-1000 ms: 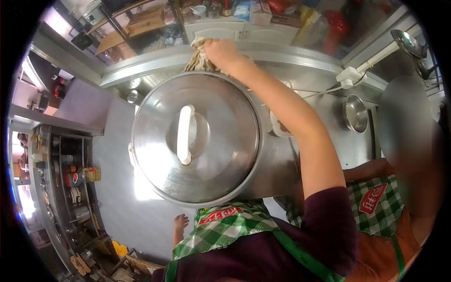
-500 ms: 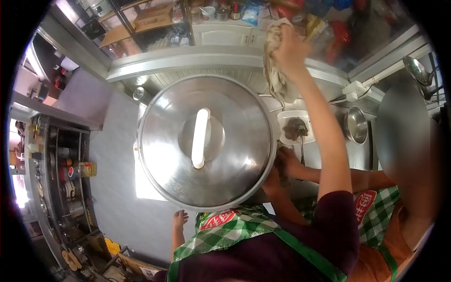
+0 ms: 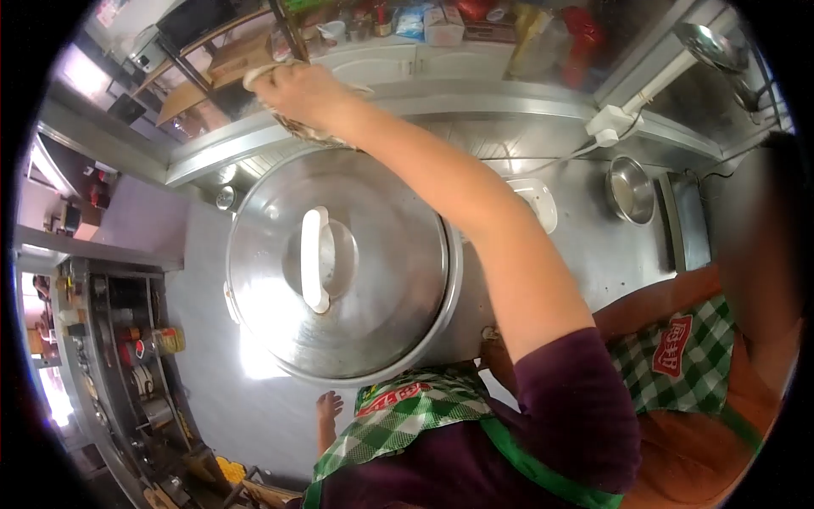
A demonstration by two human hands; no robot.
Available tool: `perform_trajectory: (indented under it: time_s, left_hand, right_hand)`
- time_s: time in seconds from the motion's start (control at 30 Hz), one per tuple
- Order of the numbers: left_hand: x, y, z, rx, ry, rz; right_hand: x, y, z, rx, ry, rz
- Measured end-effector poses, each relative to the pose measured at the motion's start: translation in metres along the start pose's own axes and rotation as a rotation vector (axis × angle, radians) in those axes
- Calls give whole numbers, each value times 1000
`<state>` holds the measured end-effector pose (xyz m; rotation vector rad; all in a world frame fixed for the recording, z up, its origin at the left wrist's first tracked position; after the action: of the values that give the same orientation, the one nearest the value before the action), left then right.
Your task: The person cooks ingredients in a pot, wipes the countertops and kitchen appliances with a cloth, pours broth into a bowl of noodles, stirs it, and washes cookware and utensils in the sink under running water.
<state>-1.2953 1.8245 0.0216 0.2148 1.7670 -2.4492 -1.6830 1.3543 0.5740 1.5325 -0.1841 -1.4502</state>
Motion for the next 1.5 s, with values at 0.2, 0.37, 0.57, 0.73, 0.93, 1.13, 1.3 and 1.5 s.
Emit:
perform_trajectory:
  time_s: [0.2, 0.37, 0.57, 0.73, 0.93, 1.13, 1.3, 1.5]
  left_hand:
    - [26, -22, 64, 103, 96, 7]
    - [21, -20, 64, 103, 55, -12]
    - [21, -38, 55, 94, 17, 26]
    - [16, -33, 7, -20, -44, -23]
    - [-3, -14, -24, -46, -82, -21]
    - [-2, -31, 4, 118, -156, 30]
    - [-3, -28, -20, 101, -154, 47]
    - [-2, -29, -53, -11, -275, 8]
  right_hand:
    - [-132, -96, 121, 373, -70, 189]
    - [-237, -99, 171, 482, -234, 412]
    - [-214, -52, 125, 256, -440, 698]
    - [-89, -35, 65, -181, -333, 445]
    - [5, -89, 3, -716, -195, 200]
    - [-2, -100, 22, -685, 28, -55]
    - [-75, 25, 82, -269, -92, -145]
    - [-67, 102, -5, -274, -60, -20]
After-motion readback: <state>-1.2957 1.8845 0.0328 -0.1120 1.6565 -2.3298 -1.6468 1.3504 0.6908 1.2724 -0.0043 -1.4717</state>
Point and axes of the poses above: each hand's wrist, its own y-axis towards the middle knuckle, its own x-axis out of the palm, z = x × y, the point moved 10 cm from there along y, towards the middle knuckle, and after that the axes turned 6 degrees about -x, right-handed, at the moved point
